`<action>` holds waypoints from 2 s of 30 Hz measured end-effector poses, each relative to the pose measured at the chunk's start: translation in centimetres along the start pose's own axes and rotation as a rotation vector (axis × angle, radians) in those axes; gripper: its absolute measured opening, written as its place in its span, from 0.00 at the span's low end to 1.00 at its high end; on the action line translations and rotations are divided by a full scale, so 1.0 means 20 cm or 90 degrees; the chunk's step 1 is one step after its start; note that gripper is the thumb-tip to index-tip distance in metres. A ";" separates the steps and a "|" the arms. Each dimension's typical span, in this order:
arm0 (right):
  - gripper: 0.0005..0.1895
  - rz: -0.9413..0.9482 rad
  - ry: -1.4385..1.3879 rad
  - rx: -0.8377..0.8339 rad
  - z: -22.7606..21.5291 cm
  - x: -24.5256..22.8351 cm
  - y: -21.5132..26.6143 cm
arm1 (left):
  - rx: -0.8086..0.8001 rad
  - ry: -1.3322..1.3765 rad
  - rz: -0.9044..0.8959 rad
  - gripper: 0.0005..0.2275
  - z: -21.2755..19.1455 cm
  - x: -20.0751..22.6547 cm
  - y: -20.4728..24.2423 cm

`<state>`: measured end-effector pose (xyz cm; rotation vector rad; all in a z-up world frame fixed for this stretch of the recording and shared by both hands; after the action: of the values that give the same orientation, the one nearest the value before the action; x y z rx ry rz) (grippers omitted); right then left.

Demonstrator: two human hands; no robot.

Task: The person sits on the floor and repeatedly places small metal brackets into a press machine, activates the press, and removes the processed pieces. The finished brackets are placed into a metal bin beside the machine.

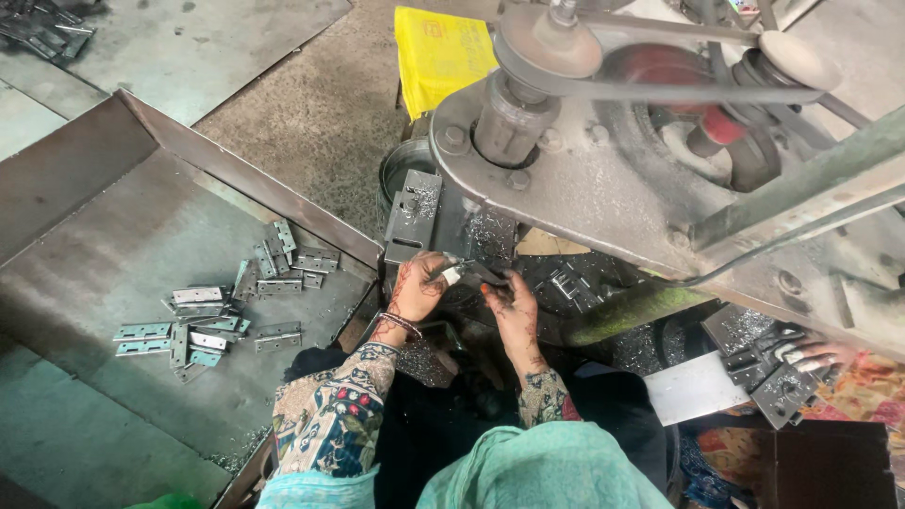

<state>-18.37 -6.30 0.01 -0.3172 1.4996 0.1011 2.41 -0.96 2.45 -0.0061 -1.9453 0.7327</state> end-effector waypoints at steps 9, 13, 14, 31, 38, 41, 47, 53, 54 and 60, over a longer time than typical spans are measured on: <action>0.23 -0.267 0.647 -0.044 0.25 -0.11 -0.11 | 0.002 -0.412 -0.066 0.19 -0.07 0.06 -0.07; 0.26 -0.264 0.620 -0.129 0.31 -0.12 -0.02 | -0.079 -0.459 -0.068 0.16 -0.02 0.04 -0.04; 0.26 -0.264 0.606 -0.119 0.30 -0.12 0.03 | -0.084 -0.458 -0.053 0.17 0.01 0.02 -0.03; 0.43 0.158 0.782 -0.310 0.08 -0.04 0.60 | -0.094 -0.528 -0.085 0.13 0.27 -0.17 -0.15; 0.46 0.220 0.764 -0.254 0.07 0.08 0.71 | -0.133 -0.554 -0.075 0.15 0.26 -0.17 -0.18; 0.48 0.163 0.759 -0.275 0.06 0.06 0.69 | -0.126 -0.578 -0.072 0.15 0.25 -0.16 -0.15; 0.44 0.147 0.767 -0.339 0.06 -0.04 0.53 | -0.080 -0.562 -0.052 0.18 0.25 -0.15 -0.13; 0.45 0.126 0.762 -0.272 0.03 0.16 0.66 | -0.092 -0.556 -0.044 0.18 0.24 -0.16 -0.12; 0.46 0.163 0.767 -0.260 0.03 0.22 0.71 | -0.092 -0.548 -0.044 0.17 0.23 -0.16 -0.11; 0.49 0.186 0.727 -0.258 0.01 0.27 0.76 | -0.083 -0.553 -0.009 0.18 0.19 -0.16 -0.11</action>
<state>-21.76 7.59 -7.59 -0.5188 2.6628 0.5281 1.51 -5.60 -0.19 0.2903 -2.8101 0.6474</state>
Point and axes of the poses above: each hand's wrist, its own y-axis away from the middle knuckle, its own z-axis out of the palm, x = y × z, the point moved 2 cm from there along -y, towards the middle knuckle, and after that the axes turned 4 degrees about x, right-handed, at the moved point
